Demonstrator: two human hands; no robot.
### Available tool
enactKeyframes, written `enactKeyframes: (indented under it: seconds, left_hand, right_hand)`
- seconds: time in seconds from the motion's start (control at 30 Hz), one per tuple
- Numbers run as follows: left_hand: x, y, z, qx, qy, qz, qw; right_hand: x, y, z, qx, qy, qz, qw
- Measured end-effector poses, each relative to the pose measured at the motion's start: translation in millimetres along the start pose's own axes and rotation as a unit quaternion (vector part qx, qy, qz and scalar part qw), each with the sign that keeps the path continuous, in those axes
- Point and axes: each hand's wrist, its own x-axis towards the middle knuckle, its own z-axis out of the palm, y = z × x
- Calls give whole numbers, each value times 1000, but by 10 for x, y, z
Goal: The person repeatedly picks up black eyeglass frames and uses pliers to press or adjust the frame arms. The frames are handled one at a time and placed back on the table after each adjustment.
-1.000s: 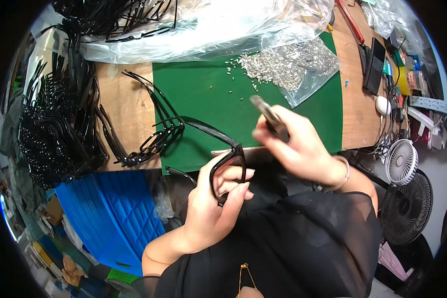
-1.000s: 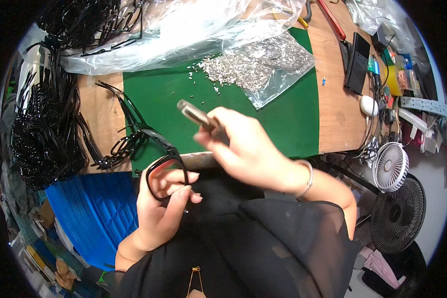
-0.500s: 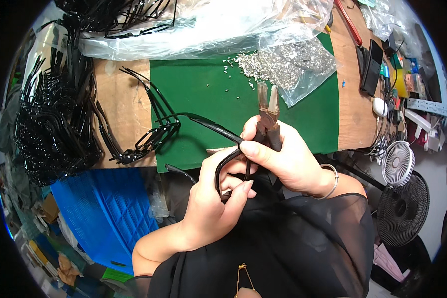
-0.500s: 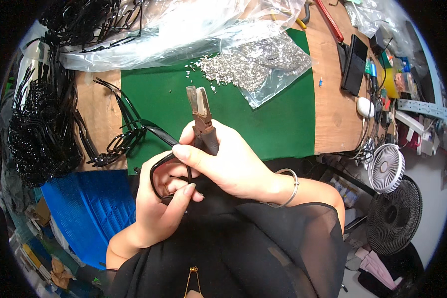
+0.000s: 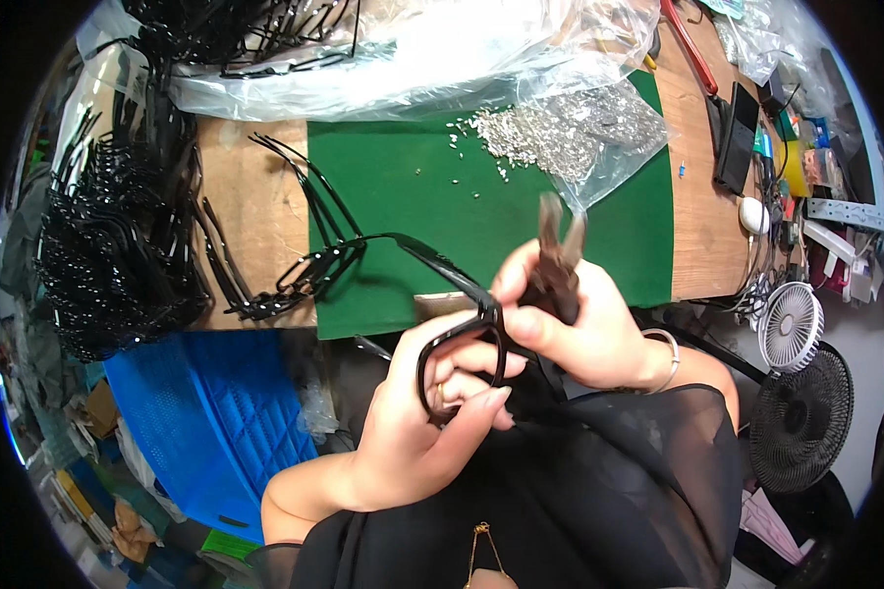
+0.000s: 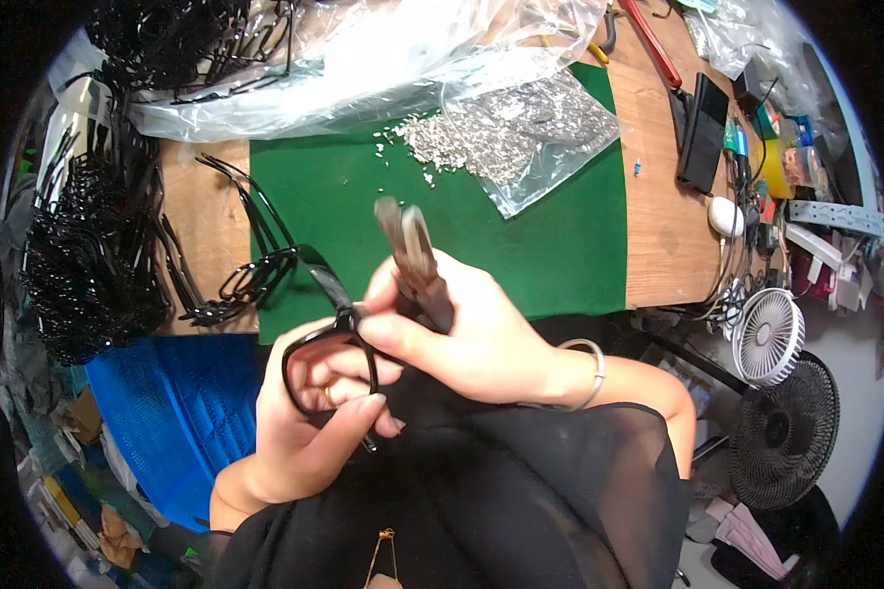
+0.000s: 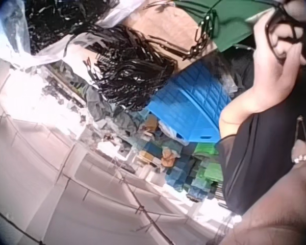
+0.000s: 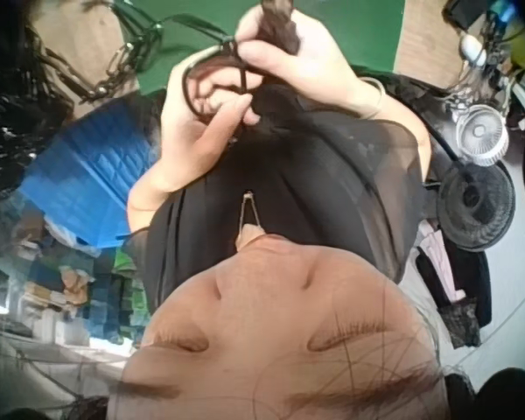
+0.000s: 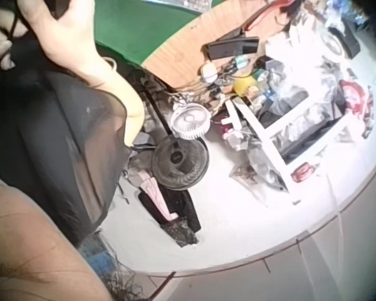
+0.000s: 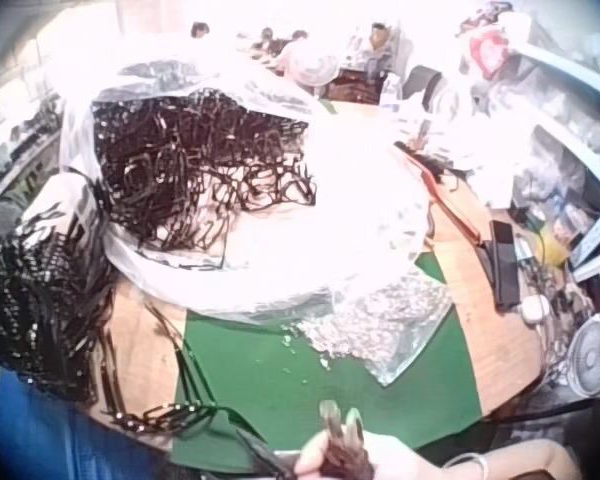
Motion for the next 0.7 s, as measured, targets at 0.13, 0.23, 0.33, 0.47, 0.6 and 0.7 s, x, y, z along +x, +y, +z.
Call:
enactKeyframes:
  seconds: [0.13,0.23,0.33,0.47,0.6,0.7]
  left_hand:
    - [-157,98,-141,71,-24,-27,997]
    - [-175,43,-167,65,-37,-37,997]
    - [-182,47,-150,94,-18,-45,994]
    - [-142,43,-188,320,-53,35,945]
    - [-85,26,-274,446,-83,123,883]
    - [-33,-19,-319,464,-103,159,865]
  right_hand:
    - [-25,25,-300,-461,-104,-160,867]
    - [-35,32,-204,-427,-172,-92,883]
    - [19,13,-217,-465,-182,-140,855]
    - [86,-28,-245,-479,-226,-170,831]
    - [128,112,-277,-497,-185,-250,810]
    - [128,211,-294,-527,-165,-261,792]
